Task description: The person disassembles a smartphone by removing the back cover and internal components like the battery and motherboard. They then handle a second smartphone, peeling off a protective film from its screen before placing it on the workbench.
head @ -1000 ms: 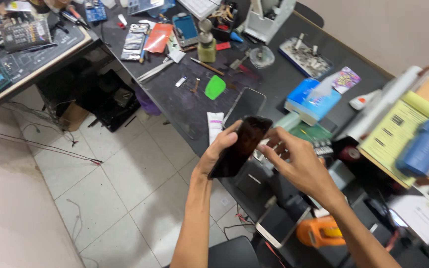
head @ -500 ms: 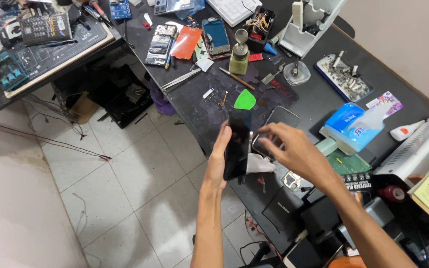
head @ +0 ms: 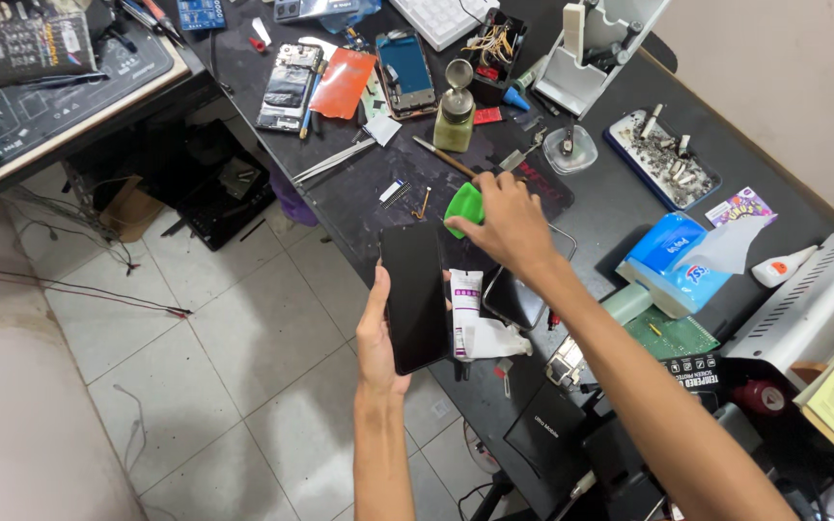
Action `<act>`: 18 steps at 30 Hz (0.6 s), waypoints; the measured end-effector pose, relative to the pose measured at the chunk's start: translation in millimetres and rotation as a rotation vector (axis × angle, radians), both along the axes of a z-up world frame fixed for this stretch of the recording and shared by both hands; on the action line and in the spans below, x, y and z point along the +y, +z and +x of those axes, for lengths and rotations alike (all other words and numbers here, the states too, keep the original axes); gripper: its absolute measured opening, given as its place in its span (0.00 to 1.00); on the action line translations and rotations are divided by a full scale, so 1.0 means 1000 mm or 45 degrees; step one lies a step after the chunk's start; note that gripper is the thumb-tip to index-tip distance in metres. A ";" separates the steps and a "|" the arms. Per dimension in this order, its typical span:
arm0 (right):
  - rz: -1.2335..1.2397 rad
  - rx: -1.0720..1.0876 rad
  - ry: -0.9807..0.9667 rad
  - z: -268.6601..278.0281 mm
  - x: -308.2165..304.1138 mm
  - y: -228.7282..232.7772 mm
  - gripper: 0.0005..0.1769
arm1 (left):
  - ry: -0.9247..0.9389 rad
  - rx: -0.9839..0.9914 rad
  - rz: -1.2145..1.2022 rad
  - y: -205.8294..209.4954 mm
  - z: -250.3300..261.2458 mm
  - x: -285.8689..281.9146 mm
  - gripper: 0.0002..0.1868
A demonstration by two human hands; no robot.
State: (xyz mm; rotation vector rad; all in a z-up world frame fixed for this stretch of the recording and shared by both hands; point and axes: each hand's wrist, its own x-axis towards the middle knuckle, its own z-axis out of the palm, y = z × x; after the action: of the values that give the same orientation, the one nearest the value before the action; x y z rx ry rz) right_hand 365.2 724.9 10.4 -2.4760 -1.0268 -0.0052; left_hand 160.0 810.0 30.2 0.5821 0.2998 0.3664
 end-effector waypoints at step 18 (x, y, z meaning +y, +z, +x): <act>-0.156 0.166 0.297 0.001 -0.052 0.024 0.28 | -0.047 0.156 0.030 -0.004 0.007 0.005 0.29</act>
State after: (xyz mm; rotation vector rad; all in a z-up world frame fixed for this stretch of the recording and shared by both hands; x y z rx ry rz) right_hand 365.9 672.7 34.4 -2.4106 -1.2854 0.2968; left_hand 166.9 815.0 26.2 0.6336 0.4021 0.2999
